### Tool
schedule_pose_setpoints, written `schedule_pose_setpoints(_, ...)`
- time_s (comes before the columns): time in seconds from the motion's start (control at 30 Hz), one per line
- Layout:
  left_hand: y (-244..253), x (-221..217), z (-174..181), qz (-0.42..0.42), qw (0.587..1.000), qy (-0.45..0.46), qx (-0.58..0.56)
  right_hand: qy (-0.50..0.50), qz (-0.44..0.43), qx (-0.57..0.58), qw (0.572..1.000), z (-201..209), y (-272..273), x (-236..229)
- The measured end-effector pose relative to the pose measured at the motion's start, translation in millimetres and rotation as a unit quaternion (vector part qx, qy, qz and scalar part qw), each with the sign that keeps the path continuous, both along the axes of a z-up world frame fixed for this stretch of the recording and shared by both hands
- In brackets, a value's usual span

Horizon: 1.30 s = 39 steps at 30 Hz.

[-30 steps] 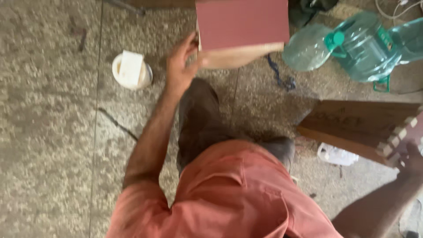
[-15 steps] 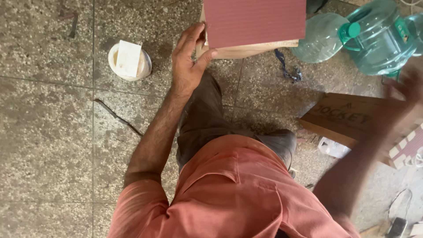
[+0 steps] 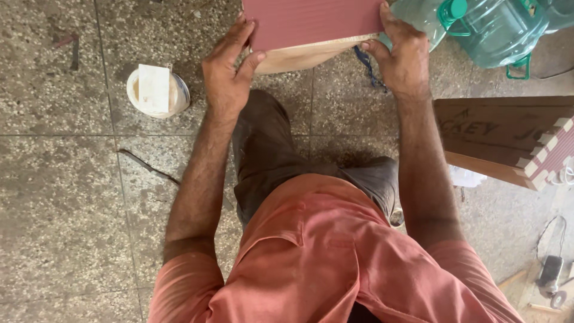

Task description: The person assembles a small wooden box by applying adhesive to the edges and securing them with masking tape. They use a chisel to adjust the joints and repeatedly apply tape to reinforce the corners.

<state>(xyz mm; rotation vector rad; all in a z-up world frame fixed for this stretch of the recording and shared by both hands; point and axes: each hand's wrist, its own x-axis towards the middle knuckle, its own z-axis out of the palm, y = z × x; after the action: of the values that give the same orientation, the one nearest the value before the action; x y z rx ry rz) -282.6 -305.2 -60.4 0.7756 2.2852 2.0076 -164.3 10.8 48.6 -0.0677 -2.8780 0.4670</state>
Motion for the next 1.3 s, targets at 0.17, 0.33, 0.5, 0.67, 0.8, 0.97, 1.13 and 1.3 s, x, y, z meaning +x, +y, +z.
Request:
schedule_pose_setpoints(0.17,-5.2,-4.7,1.8,-0.007,1.0,-0.009,0.026,0.02,-0.001,0.07,0.997,-13.5,3.8,7.3)
schedule_pose_setpoints(0.33,-3.8,-5.0,-6.0,0.012,0.996,0.09,-0.018,0.068,-0.028,0.181,0.981,-42.9,4.7,6.7)
schedule_pose_setpoints(0.5,-1.2,-1.9,-15.8,0.047,0.985,0.155,-0.06,0.088,-0.02,0.188,0.978,-48.9,8.5,6.8)
schedule_pose_setpoints(0.67,4.0,-3.2,-16.0,0.075,0.973,0.205,-0.075,0.093,0.023,0.18,0.979,-44.6,16.9,7.6)
schedule_pose_setpoints(0.8,5.8,-4.4,-9.9,0.074,0.978,0.197,-0.018,0.104,0.012,0.182,0.978,-48.9,14.3,3.1)
schedule_pose_setpoints(0.97,-11.3,-1.6,-8.2,0.02,0.986,0.163,-0.015,0.063,0.065,0.172,0.981,-24.2,10.5,8.4)
schedule_pose_setpoints(1.13,8.2,-11.1,-16.3,-0.001,0.967,-0.191,0.171,-0.007,0.013,0.152,0.988,16.9,-10.3,-16.2)
schedule_pose_setpoints(1.3,51.8,-5.9,-20.6,0.063,0.975,-0.1,0.186,-0.074,0.032,0.109,0.991,13.7,-55.1,-51.3)
